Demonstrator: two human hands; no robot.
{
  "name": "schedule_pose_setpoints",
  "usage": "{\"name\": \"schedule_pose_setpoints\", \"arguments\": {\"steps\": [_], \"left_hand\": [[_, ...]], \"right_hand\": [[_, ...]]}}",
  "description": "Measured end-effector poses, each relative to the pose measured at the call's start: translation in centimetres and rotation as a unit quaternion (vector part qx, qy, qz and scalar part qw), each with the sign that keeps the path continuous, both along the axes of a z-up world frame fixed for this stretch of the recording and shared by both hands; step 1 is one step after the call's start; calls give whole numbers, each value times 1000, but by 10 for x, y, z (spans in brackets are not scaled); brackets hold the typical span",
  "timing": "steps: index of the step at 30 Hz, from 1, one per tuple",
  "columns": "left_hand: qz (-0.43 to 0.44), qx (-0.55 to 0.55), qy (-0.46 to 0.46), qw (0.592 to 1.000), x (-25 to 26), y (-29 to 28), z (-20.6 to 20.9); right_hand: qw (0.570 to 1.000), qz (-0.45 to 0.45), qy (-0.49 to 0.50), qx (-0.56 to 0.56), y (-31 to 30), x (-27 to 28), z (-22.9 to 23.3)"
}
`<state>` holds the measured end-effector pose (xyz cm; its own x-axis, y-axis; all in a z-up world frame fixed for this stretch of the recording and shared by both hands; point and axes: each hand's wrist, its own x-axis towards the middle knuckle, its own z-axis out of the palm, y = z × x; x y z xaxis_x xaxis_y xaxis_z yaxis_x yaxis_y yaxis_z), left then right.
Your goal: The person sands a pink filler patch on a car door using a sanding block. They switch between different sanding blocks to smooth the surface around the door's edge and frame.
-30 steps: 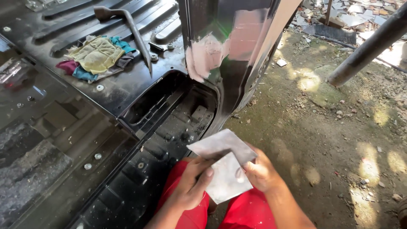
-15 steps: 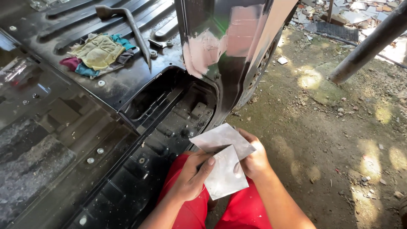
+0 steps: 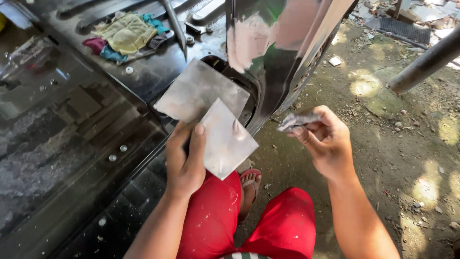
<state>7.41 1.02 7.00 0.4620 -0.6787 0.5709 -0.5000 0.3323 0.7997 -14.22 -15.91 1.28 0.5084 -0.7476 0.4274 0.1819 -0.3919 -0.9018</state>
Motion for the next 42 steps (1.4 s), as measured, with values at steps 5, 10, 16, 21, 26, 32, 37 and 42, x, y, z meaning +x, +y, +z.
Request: {"name": "schedule_pose_setpoints", "arguments": {"steps": [5,10,16,21,26,32,37,42], "left_hand": [[47,-6,-40,998,-3,-3,-13],[72,-5,-47,996,-10,-5,-17],[110,-56,-68,990,-15,-21,-15],[352,-250,-136,892,9,-46,11],[261,-364,151,881,-14,-71,47],[283,-337,217,871,-6,-72,20],[333,-391,286,809,10,-85,17],[372,-506,307,716,24,-88,7]], "right_hand": [[916,-96,59,-386,48,22,54],[868,-116,79,-477,55,34,49],[909,-53,111,-398,58,52,46],[970,69,74,-220,18,65,58],[943,-57,114,-307,-48,101,97],[865,-213,185,-415,-77,133,104],[835,-273,218,-425,-81,147,96],[800,-336,141,-477,-78,167,60]]}}
